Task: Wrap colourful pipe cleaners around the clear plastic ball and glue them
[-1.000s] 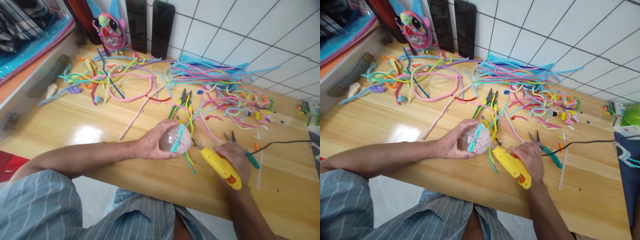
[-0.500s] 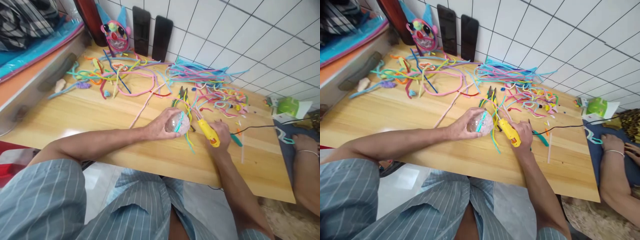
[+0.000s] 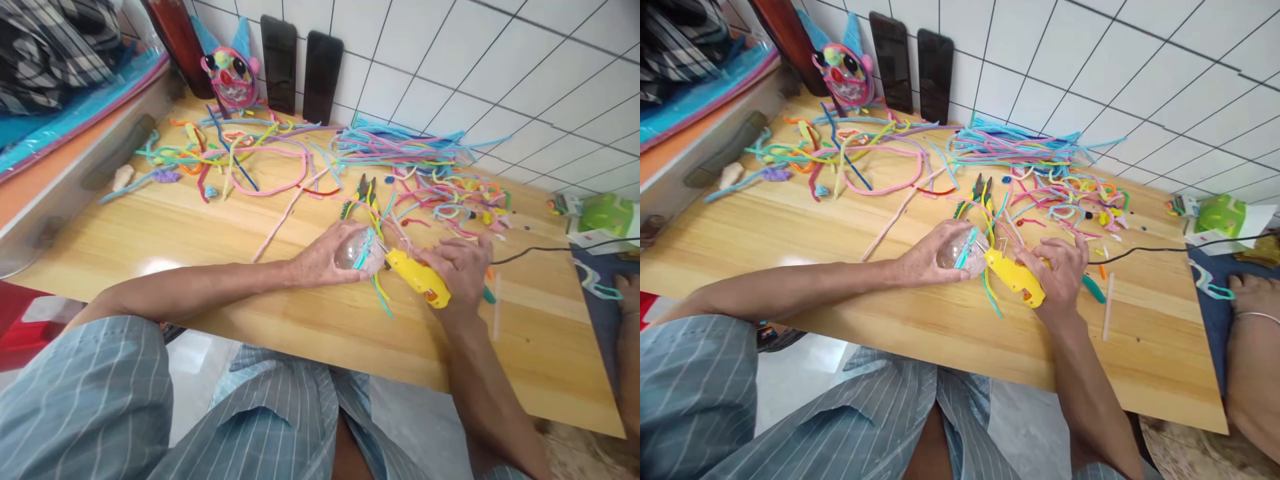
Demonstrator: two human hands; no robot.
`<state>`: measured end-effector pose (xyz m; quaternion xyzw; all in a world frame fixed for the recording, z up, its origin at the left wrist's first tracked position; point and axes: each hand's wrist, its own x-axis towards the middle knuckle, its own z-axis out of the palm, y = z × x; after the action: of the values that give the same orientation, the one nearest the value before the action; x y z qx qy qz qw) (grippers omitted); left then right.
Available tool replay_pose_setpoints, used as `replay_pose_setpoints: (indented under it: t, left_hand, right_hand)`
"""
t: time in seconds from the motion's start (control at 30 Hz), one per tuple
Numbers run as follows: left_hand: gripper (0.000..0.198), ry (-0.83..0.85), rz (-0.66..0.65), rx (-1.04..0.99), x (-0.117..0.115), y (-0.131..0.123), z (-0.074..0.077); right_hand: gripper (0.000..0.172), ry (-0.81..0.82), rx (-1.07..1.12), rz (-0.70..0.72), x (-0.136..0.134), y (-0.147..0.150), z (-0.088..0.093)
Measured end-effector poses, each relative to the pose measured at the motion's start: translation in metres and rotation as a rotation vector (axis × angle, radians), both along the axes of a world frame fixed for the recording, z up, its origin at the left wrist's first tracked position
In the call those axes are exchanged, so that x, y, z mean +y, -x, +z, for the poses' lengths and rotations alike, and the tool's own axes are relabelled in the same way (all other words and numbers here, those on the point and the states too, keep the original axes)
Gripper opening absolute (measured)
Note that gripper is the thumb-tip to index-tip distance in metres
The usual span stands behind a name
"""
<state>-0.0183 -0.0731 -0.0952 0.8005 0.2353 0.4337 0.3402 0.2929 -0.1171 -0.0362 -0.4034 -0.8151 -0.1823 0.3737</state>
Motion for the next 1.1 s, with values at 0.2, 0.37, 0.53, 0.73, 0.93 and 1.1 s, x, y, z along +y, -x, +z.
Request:
replay_pose_setpoints:
  t: [0.2,0.37,0.53,0.73,0.93,1.1]
  left_hand:
    - [0.1,0.006,-0.07,-0.006,0.002,0.005,-0.003]
    - [0.106,-0.018,-0.077,-0.002,0.001,0.006,-0.004]
    - [0.105,-0.064,-0.07,-0.013,0.001,0.005,-0.004]
    - [0.107,-0.042,-0.075,-0.018,0.001,0.005,-0.003]
    - [0.105,-0.037,-0.07,-0.044,0.001,0.003,-0.004]
    - [0.109,-0.034,-0.076,-0.061,0.002,0.002,-0.008]
  right_hand:
    - [0.029,0.072,-0.009,0.053,-0.004,-0.009,-0.01]
    - [0.029,0.119,-0.091,0.053,-0.009,-0.01,-0.005]
    - [0.032,0.083,-0.109,0.056,-0.012,-0.009,-0.002]
    - [0.034,0.109,-0.107,0.038,-0.013,-0.01,-0.002]
    - [0.032,0.11,-0.105,0.032,-0.016,-0.009,0.0]
    - [0.035,0.128,-0.124,0.036,-0.017,-0.008,0.004]
